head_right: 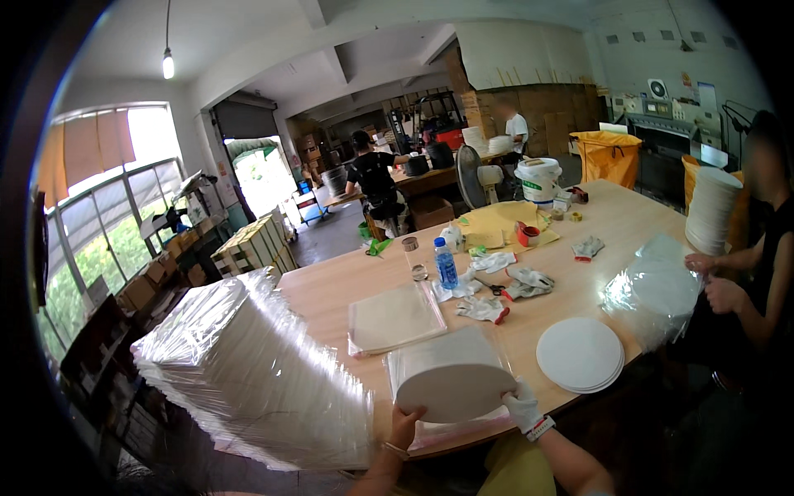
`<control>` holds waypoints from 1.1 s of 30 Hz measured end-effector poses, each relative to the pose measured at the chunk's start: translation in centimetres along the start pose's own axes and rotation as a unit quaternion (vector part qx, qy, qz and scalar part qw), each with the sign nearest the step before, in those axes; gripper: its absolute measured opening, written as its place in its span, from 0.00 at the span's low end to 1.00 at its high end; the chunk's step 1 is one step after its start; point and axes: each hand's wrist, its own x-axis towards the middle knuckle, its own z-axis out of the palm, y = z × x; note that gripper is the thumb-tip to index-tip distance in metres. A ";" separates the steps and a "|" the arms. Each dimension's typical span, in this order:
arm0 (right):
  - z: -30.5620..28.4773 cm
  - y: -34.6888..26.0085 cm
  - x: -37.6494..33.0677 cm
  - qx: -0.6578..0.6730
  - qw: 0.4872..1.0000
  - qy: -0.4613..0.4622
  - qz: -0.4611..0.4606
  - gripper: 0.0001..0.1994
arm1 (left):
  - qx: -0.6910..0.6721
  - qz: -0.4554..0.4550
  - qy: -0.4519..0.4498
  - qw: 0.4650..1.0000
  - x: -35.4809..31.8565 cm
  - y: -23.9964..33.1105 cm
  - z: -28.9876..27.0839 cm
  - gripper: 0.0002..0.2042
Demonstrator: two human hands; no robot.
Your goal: The person repeatedly picks up white circular plates and places them into clear plastic bags on a table. They handle the plates one at a time, inserting each into a bag and stacking the packaged items.
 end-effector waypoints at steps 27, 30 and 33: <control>-6.4 -9.4 -15.7 0.288 0.892 -0.078 0.339 0.17 | 0.595 0.089 -0.254 0.758 4.1 -3.7 2.0 0.06; -4.0 -7.3 -14.7 0.296 0.881 -0.027 0.368 0.13 | 0.583 0.186 -0.231 0.757 3.0 -2.1 0.7 0.07; -1.9 -6.9 -13.9 0.345 0.861 0.050 0.369 0.11 | 0.656 0.278 0.016 0.701 1.6 -0.7 -0.3 0.11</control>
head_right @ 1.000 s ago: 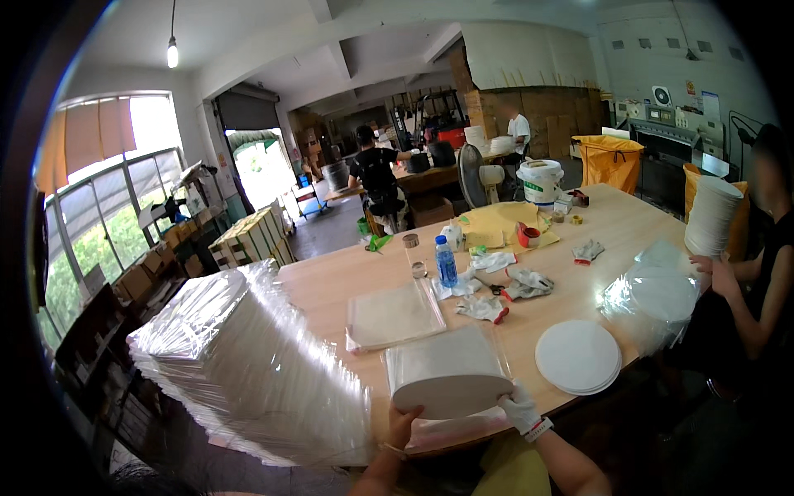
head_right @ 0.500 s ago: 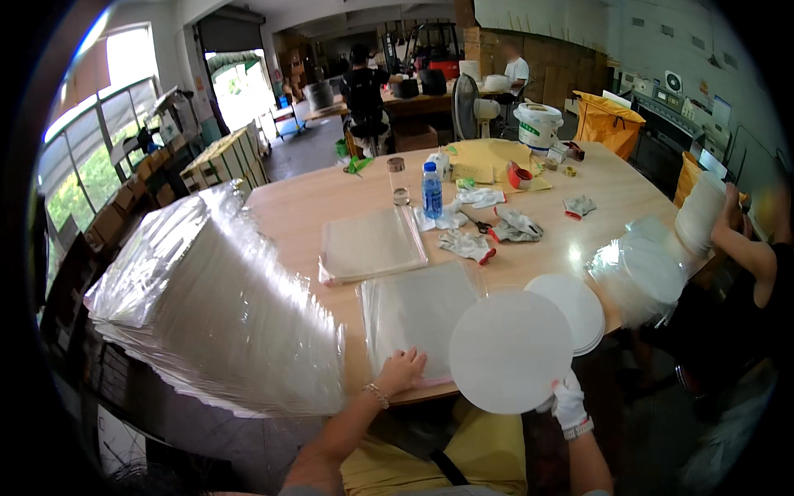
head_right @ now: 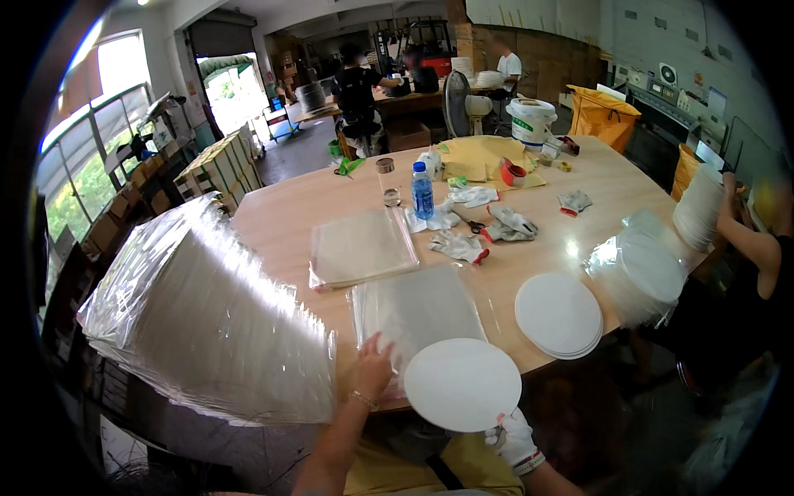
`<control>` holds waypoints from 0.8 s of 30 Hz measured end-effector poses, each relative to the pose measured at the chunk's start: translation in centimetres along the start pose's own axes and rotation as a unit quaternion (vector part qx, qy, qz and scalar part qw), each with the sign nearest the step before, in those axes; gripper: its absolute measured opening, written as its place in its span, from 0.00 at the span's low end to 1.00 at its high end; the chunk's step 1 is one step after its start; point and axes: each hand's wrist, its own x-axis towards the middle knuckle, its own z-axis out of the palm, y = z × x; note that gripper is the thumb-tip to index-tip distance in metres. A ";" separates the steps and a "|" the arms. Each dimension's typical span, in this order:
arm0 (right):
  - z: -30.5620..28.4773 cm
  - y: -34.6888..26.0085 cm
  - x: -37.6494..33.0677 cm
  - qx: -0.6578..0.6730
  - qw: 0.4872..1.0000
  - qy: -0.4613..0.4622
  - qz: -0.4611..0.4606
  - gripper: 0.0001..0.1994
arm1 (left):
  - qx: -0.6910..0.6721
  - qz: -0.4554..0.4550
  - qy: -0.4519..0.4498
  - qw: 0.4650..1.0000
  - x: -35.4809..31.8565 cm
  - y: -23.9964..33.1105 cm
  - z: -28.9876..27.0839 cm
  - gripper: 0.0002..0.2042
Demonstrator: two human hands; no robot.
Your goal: The person repeatedly picks up white circular plates and places them into clear plastic bags on a table. They handle the plates one at a time, inserting each into a bag and stacking the packaged items.
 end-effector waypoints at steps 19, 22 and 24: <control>3.9 1.4 1.0 0.044 0.998 0.049 -0.002 0.09 | -0.561 -0.178 -0.184 0.787 -9.8 15.1 4.8 0.11; 3.2 3.4 2.9 0.057 0.997 0.059 -0.007 0.10 | -0.669 -0.470 -0.156 0.555 -10.0 17.1 0.1 0.12; 4.4 4.9 4.5 0.058 0.994 0.092 -0.011 0.11 | -0.685 -0.499 -0.116 0.518 -13.3 18.0 2.3 0.11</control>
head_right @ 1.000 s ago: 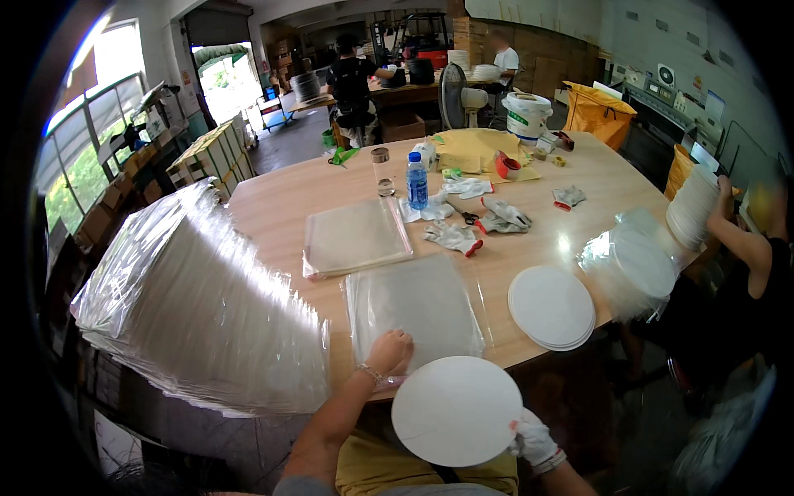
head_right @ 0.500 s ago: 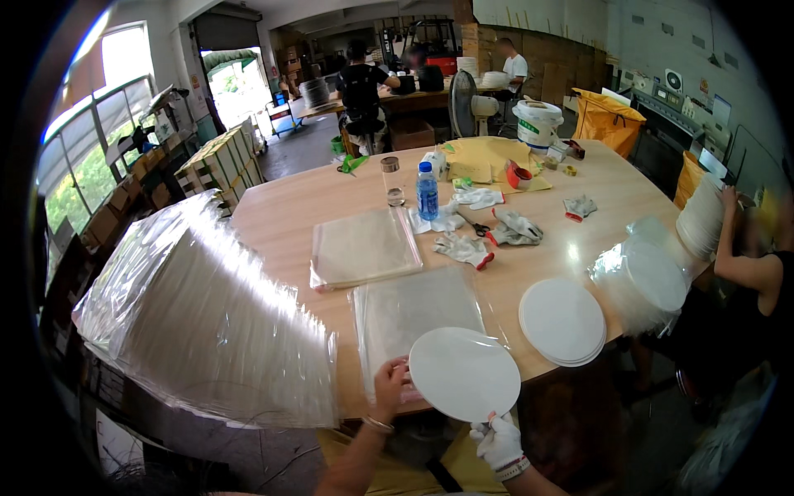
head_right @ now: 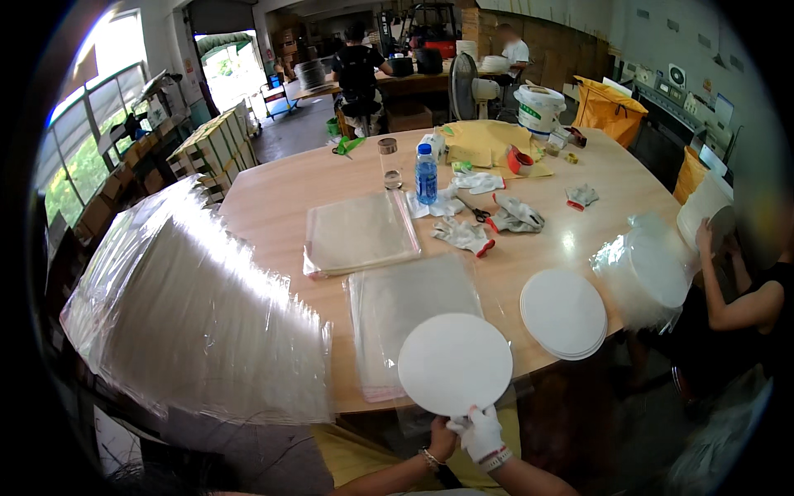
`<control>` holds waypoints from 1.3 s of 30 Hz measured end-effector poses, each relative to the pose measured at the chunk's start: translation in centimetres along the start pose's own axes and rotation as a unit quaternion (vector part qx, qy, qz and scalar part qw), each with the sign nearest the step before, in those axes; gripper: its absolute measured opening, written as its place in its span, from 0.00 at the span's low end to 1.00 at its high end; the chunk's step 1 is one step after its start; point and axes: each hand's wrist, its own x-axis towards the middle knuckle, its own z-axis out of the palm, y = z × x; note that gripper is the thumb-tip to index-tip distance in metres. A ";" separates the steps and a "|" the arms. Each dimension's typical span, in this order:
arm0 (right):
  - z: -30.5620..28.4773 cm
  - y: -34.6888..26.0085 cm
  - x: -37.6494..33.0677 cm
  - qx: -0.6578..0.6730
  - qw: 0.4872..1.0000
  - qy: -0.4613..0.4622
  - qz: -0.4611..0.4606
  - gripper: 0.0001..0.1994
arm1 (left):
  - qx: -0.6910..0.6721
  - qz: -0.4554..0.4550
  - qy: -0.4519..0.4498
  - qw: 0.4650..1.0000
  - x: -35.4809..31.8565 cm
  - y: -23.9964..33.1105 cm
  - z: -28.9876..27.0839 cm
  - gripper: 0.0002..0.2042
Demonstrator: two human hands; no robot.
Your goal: The person repeatedly picks up white circular plates and places them into clear plastic bags on a table. They handle the plates one at a time, inserting each into a bag and stacking the packaged items.
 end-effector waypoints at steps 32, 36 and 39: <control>0.6 -4.3 2.5 -0.620 0.608 -0.197 -0.456 0.04 | 0.015 -0.164 -0.035 0.986 -3.0 8.2 -10.1 0.23; 3.5 2.7 0.7 -0.681 0.554 -0.250 -0.409 0.06 | -0.045 -0.177 -0.004 0.983 -3.0 6.7 -10.8 0.21; 4.5 5.1 0.3 -0.730 0.527 -0.280 -0.335 0.07 | -0.092 -0.139 0.053 0.984 -2.7 4.9 -11.1 0.20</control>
